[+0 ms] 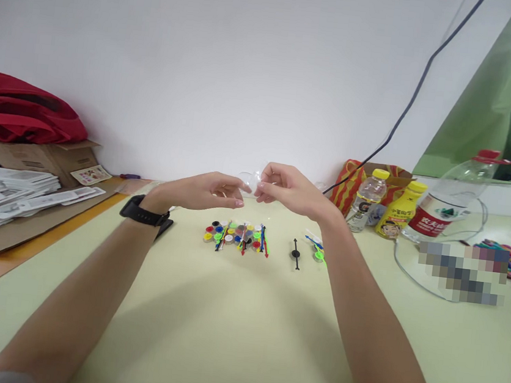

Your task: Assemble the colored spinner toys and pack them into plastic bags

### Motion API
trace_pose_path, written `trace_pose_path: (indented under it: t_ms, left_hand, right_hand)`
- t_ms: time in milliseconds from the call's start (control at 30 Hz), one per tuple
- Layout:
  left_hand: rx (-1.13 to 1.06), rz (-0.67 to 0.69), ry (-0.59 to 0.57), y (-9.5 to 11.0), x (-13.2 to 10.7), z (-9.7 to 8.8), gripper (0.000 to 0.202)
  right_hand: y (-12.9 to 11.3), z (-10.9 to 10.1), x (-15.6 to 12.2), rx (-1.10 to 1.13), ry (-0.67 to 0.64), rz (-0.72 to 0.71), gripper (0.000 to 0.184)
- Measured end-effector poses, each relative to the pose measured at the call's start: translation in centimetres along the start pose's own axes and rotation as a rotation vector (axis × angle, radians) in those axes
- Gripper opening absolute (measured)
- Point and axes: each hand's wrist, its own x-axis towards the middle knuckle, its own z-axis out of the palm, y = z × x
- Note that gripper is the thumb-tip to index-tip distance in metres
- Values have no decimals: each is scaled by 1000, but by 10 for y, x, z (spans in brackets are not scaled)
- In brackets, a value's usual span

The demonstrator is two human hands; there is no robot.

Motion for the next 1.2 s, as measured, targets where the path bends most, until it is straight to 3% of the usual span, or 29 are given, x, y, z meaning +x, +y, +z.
trace_pose_path:
  t_ms: [100, 233, 433, 633, 933, 1067, 1200]
  left_hand:
    - [63, -16, 104, -3, 2, 6, 76]
    - [279, 27, 231, -2, 5, 19, 96]
    - [526, 82, 226, -5, 13, 36, 126]
    - [564, 51, 198, -19, 15, 38, 123]
    - [536, 14, 158, -24, 11, 33, 117]
    - [399, 40, 121, -30, 10, 27, 115]
    - [351, 54, 121, -29, 9, 24, 112]
  right_hand:
    - [4, 0, 2, -25, 131, 120, 19]
    - [9, 1, 7, -13, 262, 292, 18]
    - [14, -1, 12, 55, 270, 376, 18]
    - [18, -5, 11, 76, 260, 403, 18]
    - [28, -10, 12, 28, 244, 437, 19]
    - [34, -18, 10, 214, 150, 352, 28]
    - [38, -25, 8, 397, 62, 308, 27]
